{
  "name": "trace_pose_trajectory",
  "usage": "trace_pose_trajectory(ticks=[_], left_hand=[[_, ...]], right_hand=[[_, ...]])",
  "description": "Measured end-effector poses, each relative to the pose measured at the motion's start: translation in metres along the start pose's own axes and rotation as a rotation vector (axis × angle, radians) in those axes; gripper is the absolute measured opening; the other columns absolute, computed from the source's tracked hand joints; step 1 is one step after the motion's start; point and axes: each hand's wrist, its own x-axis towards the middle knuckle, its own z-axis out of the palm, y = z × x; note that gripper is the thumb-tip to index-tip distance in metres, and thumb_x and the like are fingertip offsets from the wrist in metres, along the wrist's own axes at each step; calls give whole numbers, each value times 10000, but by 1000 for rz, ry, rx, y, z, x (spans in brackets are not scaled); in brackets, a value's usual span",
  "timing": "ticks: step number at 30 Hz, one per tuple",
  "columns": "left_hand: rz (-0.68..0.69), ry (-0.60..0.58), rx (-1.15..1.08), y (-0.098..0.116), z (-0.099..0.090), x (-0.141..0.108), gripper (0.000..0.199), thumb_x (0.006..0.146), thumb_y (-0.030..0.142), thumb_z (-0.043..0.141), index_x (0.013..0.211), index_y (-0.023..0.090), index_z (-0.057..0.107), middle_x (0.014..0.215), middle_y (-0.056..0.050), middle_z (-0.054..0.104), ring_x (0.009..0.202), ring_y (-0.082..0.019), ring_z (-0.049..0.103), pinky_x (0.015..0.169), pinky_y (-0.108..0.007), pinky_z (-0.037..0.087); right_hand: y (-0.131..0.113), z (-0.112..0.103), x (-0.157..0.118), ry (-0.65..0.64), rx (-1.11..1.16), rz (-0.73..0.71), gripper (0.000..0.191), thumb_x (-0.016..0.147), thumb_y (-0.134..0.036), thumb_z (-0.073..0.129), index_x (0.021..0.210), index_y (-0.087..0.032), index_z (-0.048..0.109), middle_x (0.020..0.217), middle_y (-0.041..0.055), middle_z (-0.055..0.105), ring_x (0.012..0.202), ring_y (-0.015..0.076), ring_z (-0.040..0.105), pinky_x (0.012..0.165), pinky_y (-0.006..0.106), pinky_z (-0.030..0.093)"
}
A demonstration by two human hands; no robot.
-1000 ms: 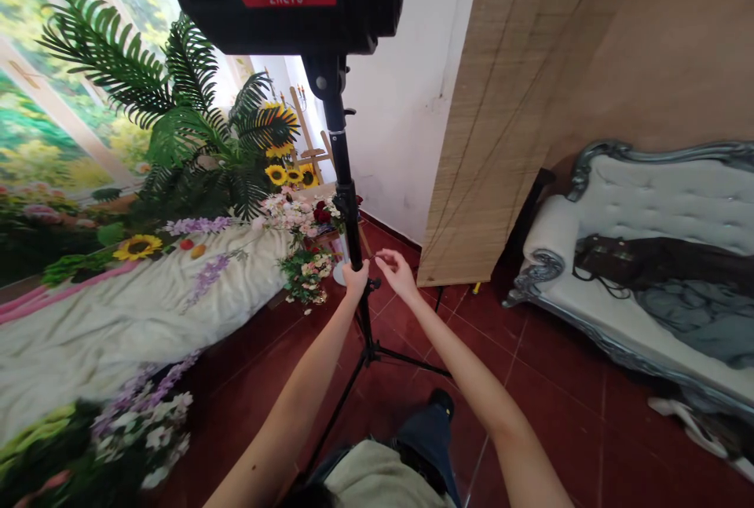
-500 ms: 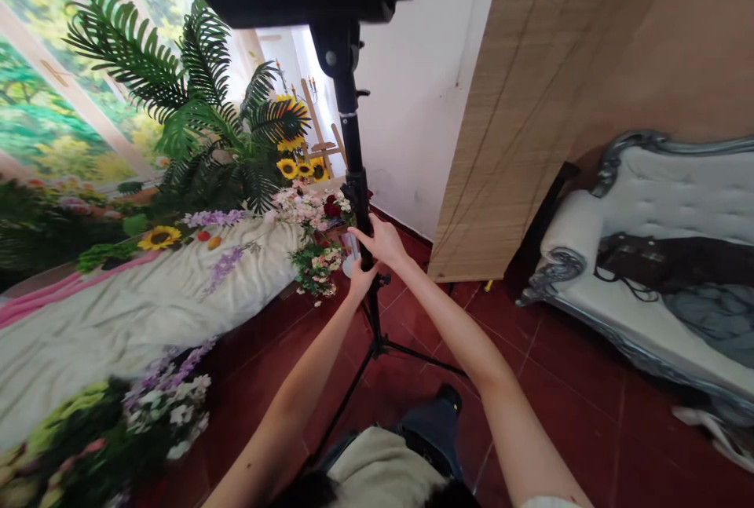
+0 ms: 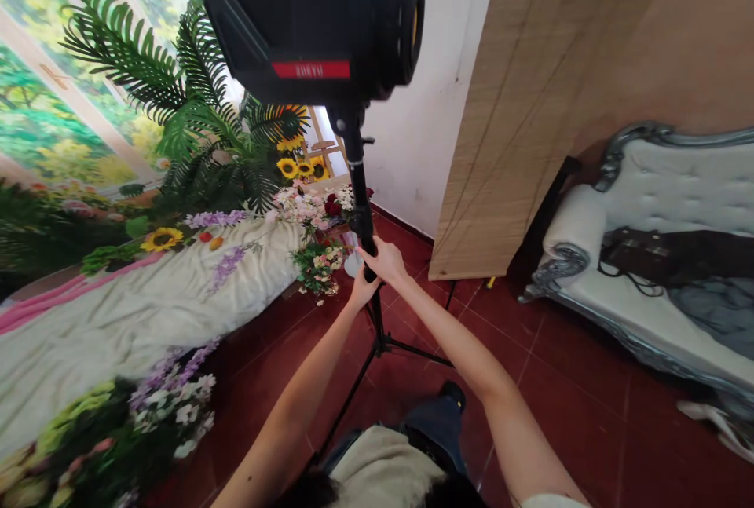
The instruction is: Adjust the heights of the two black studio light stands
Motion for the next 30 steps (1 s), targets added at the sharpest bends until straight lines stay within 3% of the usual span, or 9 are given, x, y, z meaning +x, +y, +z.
trace_pose_trajectory(ticks=[4,11,18,23,30], left_hand=[[15,-12,-30,-10,0,1,544,597,257,730,1087,125,536,1091,-122,616,1026,-221,579,959,-394,422],[-93,-8,-89,-17,4,2,505,553,268,759,1005,140,575,889,-70,662,878,-207,625,846,-392,498],[-122,37,-41,-12,4,1,459,574,280,762,976,138,594,854,-77,666,872,-234,628,819,-397,515],[-126,51,-17,-5,6,0,442,592,314,757,963,139,592,842,-74,665,845,-226,631,806,-397,516],[-119,34,-7,5,8,-4,416,617,405,737,900,139,588,847,-68,652,797,-180,622,795,-338,493]], right_hand=[[21,28,-23,3,-112,83,352,816,-547,501,904,-224,608,743,48,686,690,209,642,575,240,370],[35,49,-39,-18,-88,139,290,813,-496,528,964,-268,624,883,35,705,826,226,647,634,253,405],[39,49,-41,-25,-51,115,285,818,-472,527,1009,-281,621,940,21,690,859,213,625,666,258,424],[44,47,-42,-54,3,110,303,815,-465,537,1033,-267,611,1022,40,666,935,221,603,770,303,453],[69,28,-75,20,280,12,452,843,-397,519,1257,-226,456,1268,99,523,1135,202,515,978,353,403]])
